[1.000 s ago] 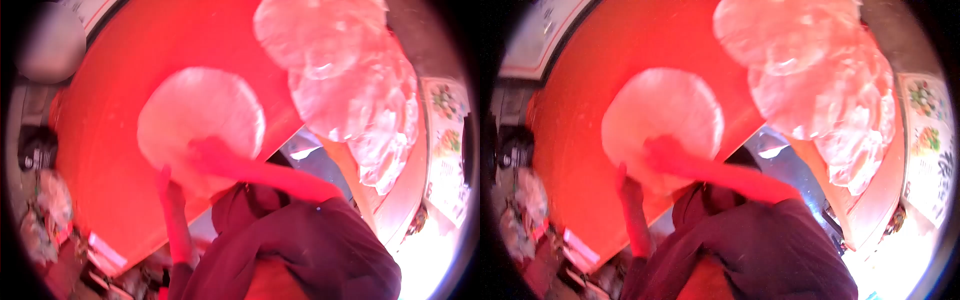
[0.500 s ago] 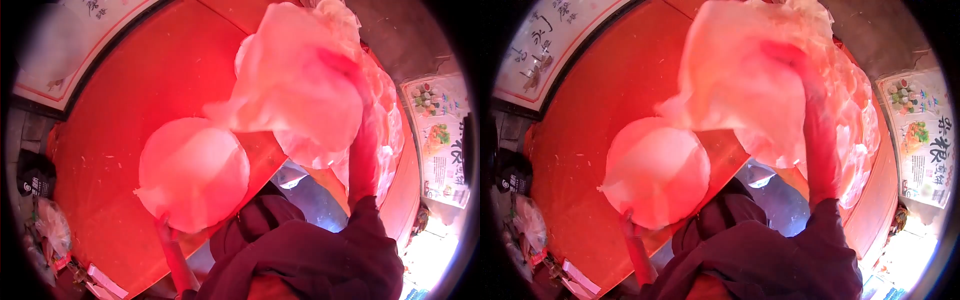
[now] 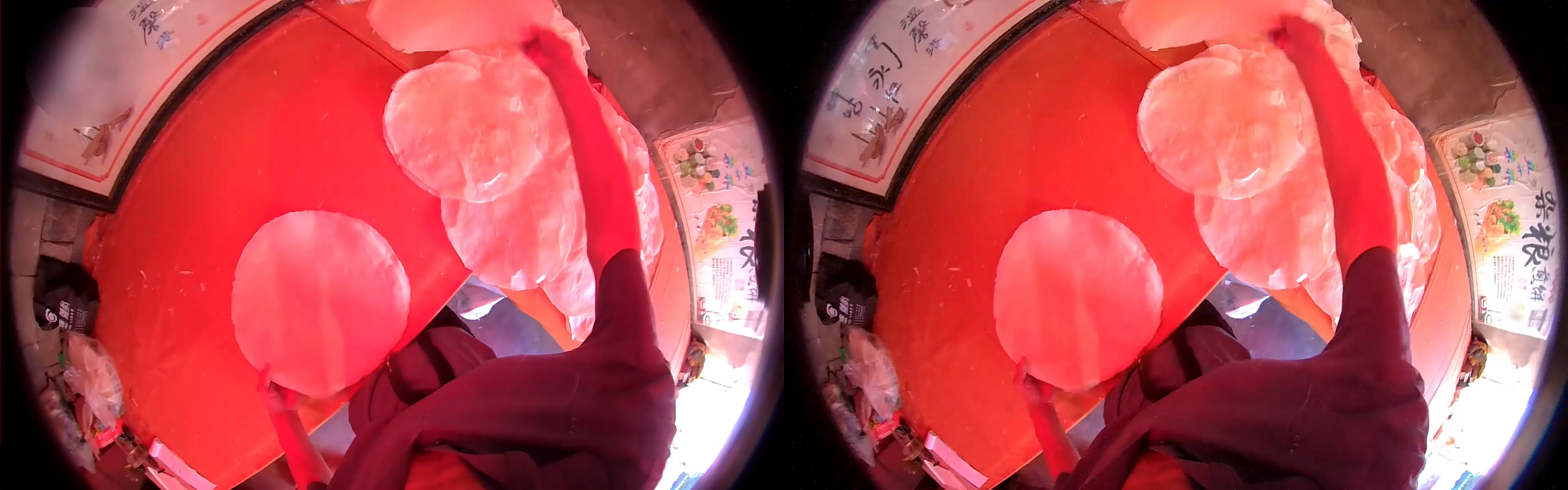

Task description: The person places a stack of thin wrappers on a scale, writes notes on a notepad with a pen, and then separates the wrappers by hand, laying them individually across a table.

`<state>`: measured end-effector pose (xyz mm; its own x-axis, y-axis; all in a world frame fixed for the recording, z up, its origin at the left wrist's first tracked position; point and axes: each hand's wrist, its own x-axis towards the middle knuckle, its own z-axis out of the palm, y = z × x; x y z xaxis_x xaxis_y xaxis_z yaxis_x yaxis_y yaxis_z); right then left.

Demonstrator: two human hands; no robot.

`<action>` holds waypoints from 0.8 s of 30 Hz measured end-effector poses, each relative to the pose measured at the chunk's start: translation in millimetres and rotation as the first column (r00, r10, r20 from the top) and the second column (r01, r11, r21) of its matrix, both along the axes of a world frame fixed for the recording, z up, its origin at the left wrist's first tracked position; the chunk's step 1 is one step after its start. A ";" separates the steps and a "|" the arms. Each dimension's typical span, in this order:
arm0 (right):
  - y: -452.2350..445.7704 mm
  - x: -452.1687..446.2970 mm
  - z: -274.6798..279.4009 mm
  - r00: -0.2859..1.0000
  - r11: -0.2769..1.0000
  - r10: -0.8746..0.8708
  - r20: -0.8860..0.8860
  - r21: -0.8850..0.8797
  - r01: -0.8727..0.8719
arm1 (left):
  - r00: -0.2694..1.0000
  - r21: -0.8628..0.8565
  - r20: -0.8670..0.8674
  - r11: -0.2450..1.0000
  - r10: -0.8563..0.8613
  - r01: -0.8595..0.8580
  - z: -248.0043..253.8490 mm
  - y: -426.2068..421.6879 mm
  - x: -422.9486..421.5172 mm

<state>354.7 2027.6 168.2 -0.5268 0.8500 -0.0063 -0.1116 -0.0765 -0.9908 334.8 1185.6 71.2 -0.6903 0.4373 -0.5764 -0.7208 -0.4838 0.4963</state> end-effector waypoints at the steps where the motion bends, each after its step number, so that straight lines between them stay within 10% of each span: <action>1: 8.1 3.3 -35.7 0.997 0.999 -0.038 0.065 0.026 0.036 | 1.000 0.011 0.001 1.000 -0.001 0.001 -0.3 -0.7 0.9; 6: -256.7 7.8 -77.5 0.931 0.949 0.308 0.195 0.005 -0.315 | 0.956 -0.109 -0.287 0.994 -0.064 0.034 -6.2 15.5 2.1; 10: -482.6 30.5 -83.4 0.646 0.676 0.717 0.261 -0.035 -0.736 | 0.839 -0.300 -0.417 0.924 -0.350 0.236 43.9 79.4 -12.8; 15: -557.3 35.3 -77.0 0.559 0.569 0.767 0.317 0.068 -0.819 | 0.863 -0.419 -0.358 0.887 -0.358 0.194 32.8 58.8 -9.6; 18: -576.0 14.0 -46.1 0.271 0.362 0.736 0.620 -0.023 -0.932 | 0.868 -0.487 -0.339 0.857 -0.362 0.167 21.9 48.3 -6.2; 24: -538.9 16.4 -39.4 0.586 0.606 0.788 0.188 -0.074 -0.792 | 0.920 -0.464 -0.301 0.881 -0.250 0.088 4.1 25.6 -9.8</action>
<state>371.1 1488.7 128.8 -0.9806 0.1003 -0.1682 0.1660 -0.0295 -0.9857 325.0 1211.2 75.3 -0.8169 0.3272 -0.4751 -0.5162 -0.0470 0.8552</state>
